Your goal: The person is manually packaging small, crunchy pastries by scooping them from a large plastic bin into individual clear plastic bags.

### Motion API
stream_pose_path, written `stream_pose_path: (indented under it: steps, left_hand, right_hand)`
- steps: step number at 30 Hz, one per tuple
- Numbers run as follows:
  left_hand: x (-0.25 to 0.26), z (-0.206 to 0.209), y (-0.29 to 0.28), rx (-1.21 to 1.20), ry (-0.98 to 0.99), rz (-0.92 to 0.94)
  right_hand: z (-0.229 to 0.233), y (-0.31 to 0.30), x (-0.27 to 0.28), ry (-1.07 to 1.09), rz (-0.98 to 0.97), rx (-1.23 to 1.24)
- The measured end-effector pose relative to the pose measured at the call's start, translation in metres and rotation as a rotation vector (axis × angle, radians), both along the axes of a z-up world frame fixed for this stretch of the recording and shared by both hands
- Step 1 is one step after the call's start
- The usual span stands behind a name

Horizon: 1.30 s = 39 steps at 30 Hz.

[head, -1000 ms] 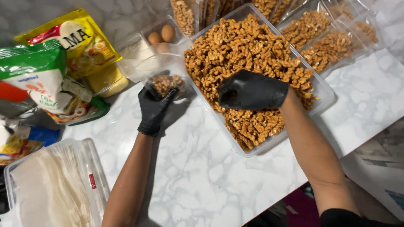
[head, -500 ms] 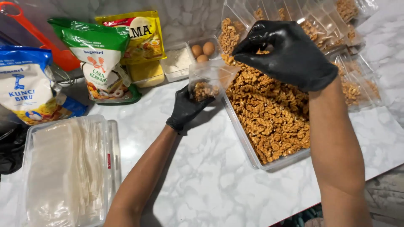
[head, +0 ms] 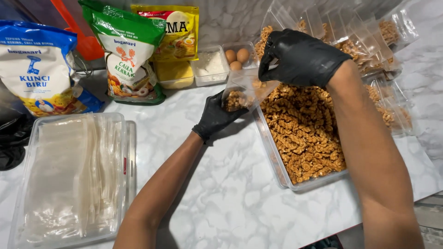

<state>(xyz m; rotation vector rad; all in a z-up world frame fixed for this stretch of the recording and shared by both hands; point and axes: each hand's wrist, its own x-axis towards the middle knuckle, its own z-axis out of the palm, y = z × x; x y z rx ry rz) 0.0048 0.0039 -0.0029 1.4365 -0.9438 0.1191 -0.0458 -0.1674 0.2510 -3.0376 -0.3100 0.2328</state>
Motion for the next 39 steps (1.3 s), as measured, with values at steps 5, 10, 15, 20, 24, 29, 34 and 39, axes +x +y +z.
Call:
stream_pose_path:
  steps: [5, 10, 15, 20, 24, 29, 34, 39]
  left_hand:
    - [-0.006, 0.010, 0.003, 0.031, 0.044, -0.029]
    - [0.001, -0.006, -0.002, 0.001, 0.078, 0.009]
    - [0.006, -0.016, -0.004, -0.020, 0.091, 0.082]
    - [0.004, -0.009, -0.002, -0.032, 0.056, 0.021]
    - [-0.005, 0.007, -0.006, -0.157, 0.173, 0.054]
    - [0.005, -0.018, -0.011, -0.137, 0.165, 0.084]
    - [0.004, -0.017, -0.009, -0.087, 0.159, 0.047]
    - [0.005, -0.018, -0.007, -0.019, 0.173, 0.057]
  right_hand:
    - [0.005, 0.028, 0.024, 0.341, -0.137, -0.099]
    - [0.000, 0.042, 0.035, 0.307, -0.136, -0.196]
    - [0.009, 0.028, 0.016, 0.266, -0.066, 0.036]
    - [-0.037, -0.025, 0.021, 0.269, 0.053, -0.073]
    - [-0.028, 0.013, 0.001, 0.261, -0.052, 0.127]
    - [-0.037, 0.003, 0.003, 0.257, -0.073, 0.127]
    - [-0.055, 0.003, 0.021, 0.222, -0.014, -0.191]
    - [-0.067, -0.004, 0.025, 0.040, 0.166, -0.044]
